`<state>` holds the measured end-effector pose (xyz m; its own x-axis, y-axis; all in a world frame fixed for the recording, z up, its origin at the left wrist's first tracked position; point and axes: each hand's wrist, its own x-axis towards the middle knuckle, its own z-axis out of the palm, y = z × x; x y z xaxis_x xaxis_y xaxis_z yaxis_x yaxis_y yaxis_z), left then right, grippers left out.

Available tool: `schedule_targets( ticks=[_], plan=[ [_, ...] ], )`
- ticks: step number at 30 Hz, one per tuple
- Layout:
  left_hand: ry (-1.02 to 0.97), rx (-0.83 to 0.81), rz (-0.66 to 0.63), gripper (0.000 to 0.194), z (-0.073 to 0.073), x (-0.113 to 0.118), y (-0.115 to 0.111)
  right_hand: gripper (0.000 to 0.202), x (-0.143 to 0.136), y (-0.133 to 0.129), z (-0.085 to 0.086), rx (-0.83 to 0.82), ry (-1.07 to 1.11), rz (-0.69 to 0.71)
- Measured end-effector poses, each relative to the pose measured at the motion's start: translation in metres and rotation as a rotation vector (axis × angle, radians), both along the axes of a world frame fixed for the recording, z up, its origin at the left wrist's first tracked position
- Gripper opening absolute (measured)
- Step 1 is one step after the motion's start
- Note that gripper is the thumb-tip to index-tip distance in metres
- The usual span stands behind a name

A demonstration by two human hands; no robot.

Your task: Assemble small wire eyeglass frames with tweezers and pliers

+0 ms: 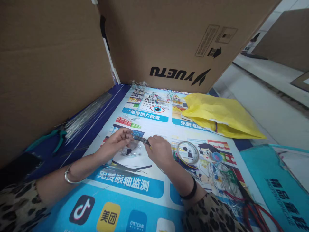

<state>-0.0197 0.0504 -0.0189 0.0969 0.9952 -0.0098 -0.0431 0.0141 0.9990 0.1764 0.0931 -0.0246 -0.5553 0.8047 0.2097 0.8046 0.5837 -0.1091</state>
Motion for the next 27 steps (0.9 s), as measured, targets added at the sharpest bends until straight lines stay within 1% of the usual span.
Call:
schedule_targets(
  ticks=[3, 6, 10, 13, 17, 22, 27],
  plan=[
    [-0.044, -0.001, 0.019, 0.026, -0.002, 0.000, 0.000, 0.021, 0.001, 0.001, 0.000, -0.017, 0.033, -0.001],
    [-0.065, 0.004, 0.063, 0.028, -0.004, -0.001, 0.001, 0.021, 0.002, 0.004, -0.001, -0.027, 0.067, 0.009],
    [0.017, 0.035, 0.126, 0.029, -0.007, -0.002, 0.001, 0.020, 0.004, 0.007, -0.004, -0.049, 0.132, 0.011],
    [0.041, 0.032, 0.137, 0.030, -0.008, -0.002, 0.002, 0.020, 0.005, 0.010, -0.006, -0.068, 0.180, 0.010],
    [-0.020, 0.009, 0.138, 0.028, -0.006, -0.003, 0.001, 0.020, 0.007, 0.011, -0.007, -0.095, 0.204, 0.009],
    [-0.037, 0.004, 0.137, 0.026, -0.003, -0.002, 0.000, 0.019, 0.008, 0.011, -0.006, -0.116, 0.228, 0.021],
    [-0.072, 0.017, 0.151, 0.026, -0.004, -0.002, 0.000, 0.017, 0.008, 0.012, -0.006, -0.113, 0.248, 0.037]
  ],
)
